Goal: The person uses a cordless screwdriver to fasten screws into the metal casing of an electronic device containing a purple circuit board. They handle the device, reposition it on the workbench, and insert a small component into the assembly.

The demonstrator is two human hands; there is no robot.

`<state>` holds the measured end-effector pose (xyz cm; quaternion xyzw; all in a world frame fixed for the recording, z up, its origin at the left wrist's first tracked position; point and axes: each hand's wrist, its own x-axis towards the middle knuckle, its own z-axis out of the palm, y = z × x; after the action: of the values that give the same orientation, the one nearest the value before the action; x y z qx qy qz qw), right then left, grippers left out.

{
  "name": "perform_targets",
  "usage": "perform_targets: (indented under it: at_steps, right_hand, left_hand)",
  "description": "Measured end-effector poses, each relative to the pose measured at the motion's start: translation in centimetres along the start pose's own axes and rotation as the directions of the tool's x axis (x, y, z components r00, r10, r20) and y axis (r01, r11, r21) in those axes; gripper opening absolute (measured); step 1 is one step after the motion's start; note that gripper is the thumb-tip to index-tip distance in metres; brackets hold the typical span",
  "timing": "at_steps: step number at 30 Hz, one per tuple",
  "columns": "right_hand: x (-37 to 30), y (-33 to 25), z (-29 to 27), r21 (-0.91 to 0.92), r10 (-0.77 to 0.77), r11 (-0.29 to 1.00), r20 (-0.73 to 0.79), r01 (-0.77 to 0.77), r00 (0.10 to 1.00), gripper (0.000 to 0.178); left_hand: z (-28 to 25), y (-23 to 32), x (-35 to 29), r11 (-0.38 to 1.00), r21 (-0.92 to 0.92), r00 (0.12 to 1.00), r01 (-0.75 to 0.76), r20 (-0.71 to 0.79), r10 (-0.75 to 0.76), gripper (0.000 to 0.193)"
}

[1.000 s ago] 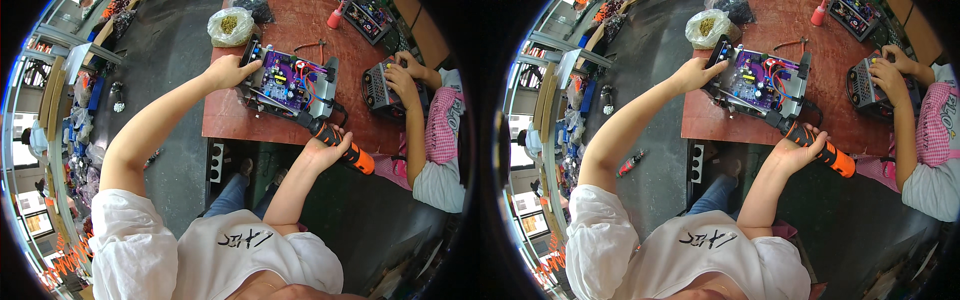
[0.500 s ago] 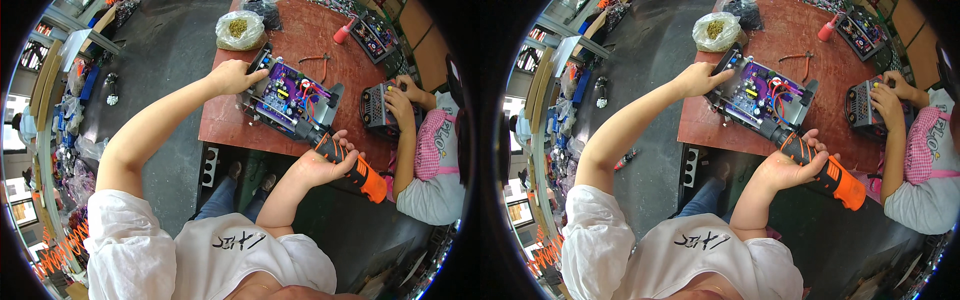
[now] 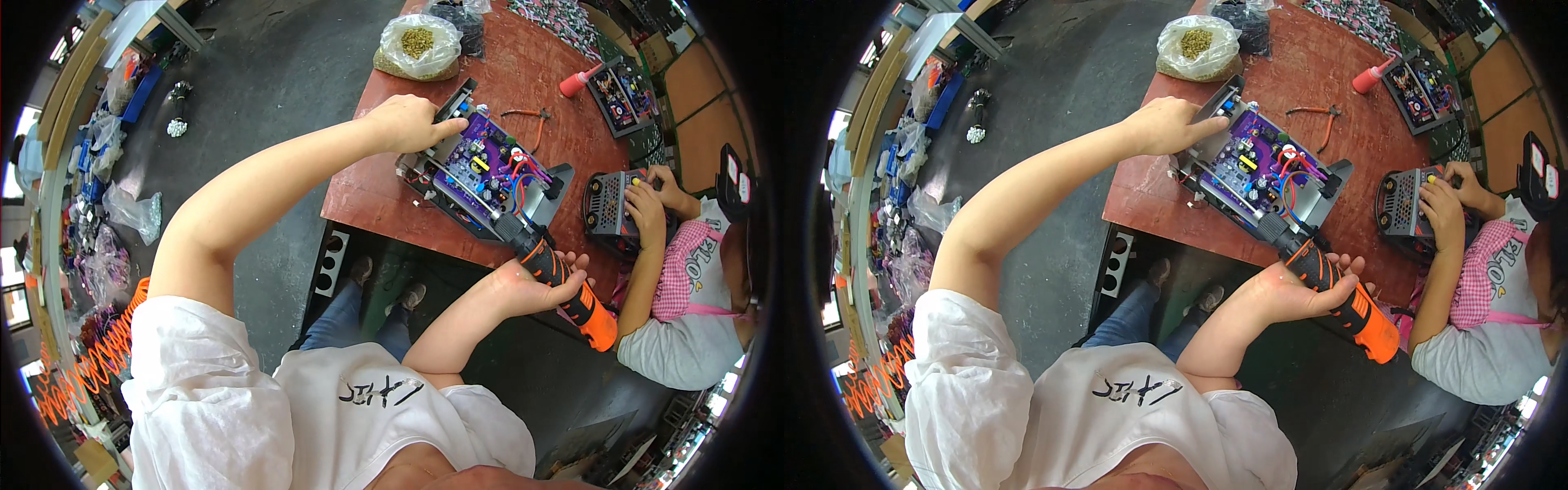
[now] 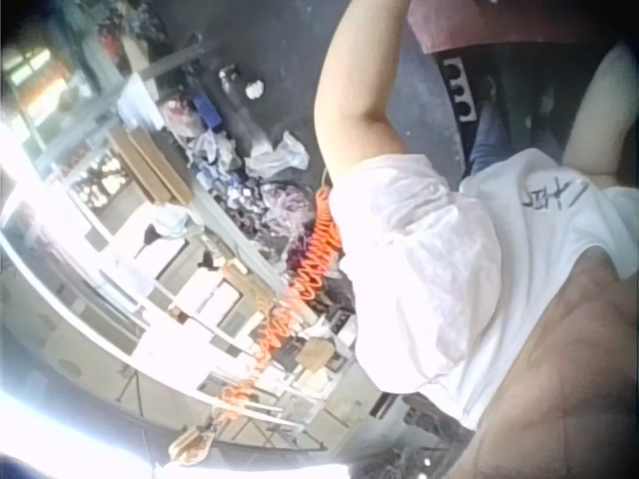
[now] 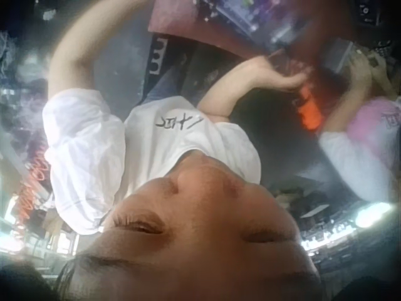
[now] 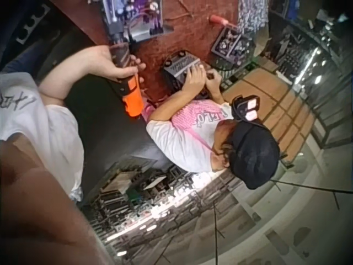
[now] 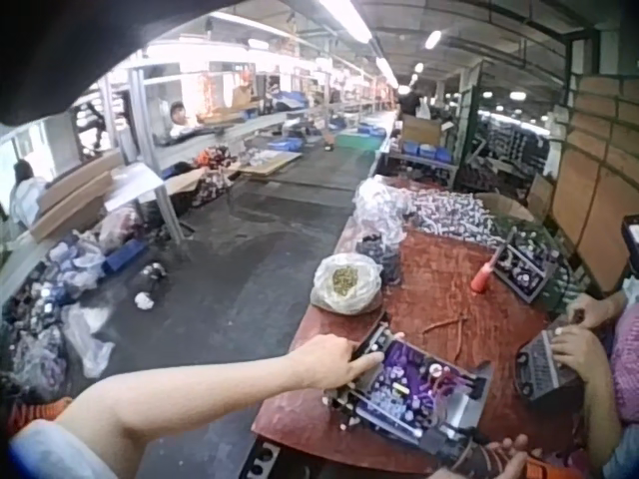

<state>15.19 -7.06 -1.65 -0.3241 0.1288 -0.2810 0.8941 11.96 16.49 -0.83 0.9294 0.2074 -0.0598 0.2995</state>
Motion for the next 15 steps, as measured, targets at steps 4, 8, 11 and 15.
perform_targets:
  at_steps: [4, 8, 11, 15]
  right_hand:
    - [0.2, 0.0, -0.5, 0.001, 0.010, 1.000, 0.036, -0.010, 0.999, 0.044]
    - [0.0, -0.1, -0.3, -0.018, -0.012, 1.000, 0.097, 0.014, 0.995, 0.046]
    - [0.1, -1.4, 0.0, -0.005, 0.076, 0.997, 0.133, -0.076, 0.988, 0.047]
    - [0.8, -4.6, 0.0, 0.074, 0.095, 0.992, 0.093, -0.102, 0.991, 0.047]
  left_hand:
    - [0.2, 0.3, -0.1, 1.000, 0.027, 1.000, 0.001, 0.000, -0.001, 0.073]
    - [0.3, 0.0, -0.1, 1.000, 0.005, 0.999, 0.009, -0.032, -0.009, 0.071]
    - [0.1, 0.0, 0.2, 1.000, 0.020, 0.999, 0.003, -0.042, -0.002, 0.070]
    - [0.1, 0.4, -0.1, 0.997, 0.040, 0.997, 0.059, -0.058, -0.057, 0.070]
